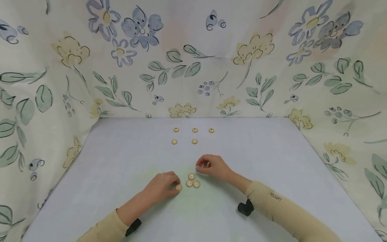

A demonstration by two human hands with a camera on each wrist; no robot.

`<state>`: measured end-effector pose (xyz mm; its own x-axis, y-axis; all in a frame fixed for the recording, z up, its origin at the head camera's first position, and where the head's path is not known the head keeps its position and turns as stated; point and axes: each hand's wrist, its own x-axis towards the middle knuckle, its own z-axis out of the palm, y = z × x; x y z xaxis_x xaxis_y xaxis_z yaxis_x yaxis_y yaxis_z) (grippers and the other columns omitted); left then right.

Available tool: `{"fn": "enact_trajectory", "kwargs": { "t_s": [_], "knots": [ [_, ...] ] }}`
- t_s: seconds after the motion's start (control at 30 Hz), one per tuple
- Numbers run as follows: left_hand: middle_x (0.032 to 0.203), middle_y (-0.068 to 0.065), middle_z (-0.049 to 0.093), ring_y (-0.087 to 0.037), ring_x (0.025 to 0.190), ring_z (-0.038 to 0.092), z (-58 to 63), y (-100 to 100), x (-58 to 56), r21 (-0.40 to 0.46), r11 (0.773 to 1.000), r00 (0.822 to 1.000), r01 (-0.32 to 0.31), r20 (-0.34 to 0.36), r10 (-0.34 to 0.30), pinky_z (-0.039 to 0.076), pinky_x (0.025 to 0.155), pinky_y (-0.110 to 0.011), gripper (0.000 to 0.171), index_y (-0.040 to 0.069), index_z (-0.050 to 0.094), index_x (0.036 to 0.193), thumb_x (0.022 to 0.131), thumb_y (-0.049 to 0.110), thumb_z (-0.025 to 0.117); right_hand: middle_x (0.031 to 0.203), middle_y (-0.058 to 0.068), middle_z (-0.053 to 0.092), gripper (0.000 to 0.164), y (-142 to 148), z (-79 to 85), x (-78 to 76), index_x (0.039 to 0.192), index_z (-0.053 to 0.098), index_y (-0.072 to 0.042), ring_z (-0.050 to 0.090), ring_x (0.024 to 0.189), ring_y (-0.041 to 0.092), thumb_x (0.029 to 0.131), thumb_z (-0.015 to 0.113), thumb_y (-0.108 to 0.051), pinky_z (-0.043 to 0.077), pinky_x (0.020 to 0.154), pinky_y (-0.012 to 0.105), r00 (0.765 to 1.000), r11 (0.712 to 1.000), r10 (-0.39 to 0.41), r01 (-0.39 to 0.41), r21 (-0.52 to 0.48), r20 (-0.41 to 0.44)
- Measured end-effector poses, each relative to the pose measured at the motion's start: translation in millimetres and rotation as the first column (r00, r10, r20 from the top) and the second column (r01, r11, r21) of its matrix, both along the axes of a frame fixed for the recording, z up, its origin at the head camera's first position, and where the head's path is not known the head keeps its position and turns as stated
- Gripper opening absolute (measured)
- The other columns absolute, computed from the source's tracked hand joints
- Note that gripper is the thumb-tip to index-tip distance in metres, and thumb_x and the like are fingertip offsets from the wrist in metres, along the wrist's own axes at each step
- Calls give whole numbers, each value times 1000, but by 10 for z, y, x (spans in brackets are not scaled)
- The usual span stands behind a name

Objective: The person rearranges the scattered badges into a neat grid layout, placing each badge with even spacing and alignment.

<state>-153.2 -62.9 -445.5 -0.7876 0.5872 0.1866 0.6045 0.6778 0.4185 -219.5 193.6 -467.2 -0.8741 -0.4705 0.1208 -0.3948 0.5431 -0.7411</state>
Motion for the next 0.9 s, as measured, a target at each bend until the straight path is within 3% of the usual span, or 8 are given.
{"fn": "enact_trajectory", "kwargs": {
  "t_s": [0.33, 0.57, 0.9],
  "knots": [
    [77, 0, 60, -13, 68, 57, -4, 0, 7, 4, 1000, 1000, -1, -6, 1, 46, 61, -25, 11, 7, 69, 81, 75, 5, 79, 87, -7, 67, 16, 73, 3, 256, 96, 70, -14, 58, 76, 14, 82, 79, -19, 49, 66, 26, 991, 993, 117, -118, -20, -64],
    [76, 1, 60, -12, 67, 56, -5, 3, -1, 10, 1000, 1000, 0, -5, 0, 46, 60, -24, 10, 7, 69, 80, 76, 5, 78, 89, -7, 67, 21, 50, -41, 342, 97, 69, -16, 58, 79, 13, 80, 81, -20, 48, 68, 25, 978, 986, 164, -165, 4, -125],
    [77, 0, 60, -13, 67, 57, 8, 4, 10, 11, 1000, 1000, 1, -1, -1, 46, 60, -24, 10, 7, 69, 80, 76, 4, 78, 95, -5, 66, 25, 23, -77, 395, 103, 69, -13, 58, 82, 14, 80, 80, -13, 48, 72, 25, 966, 977, 213, -214, 12, -149]
  ]
}}
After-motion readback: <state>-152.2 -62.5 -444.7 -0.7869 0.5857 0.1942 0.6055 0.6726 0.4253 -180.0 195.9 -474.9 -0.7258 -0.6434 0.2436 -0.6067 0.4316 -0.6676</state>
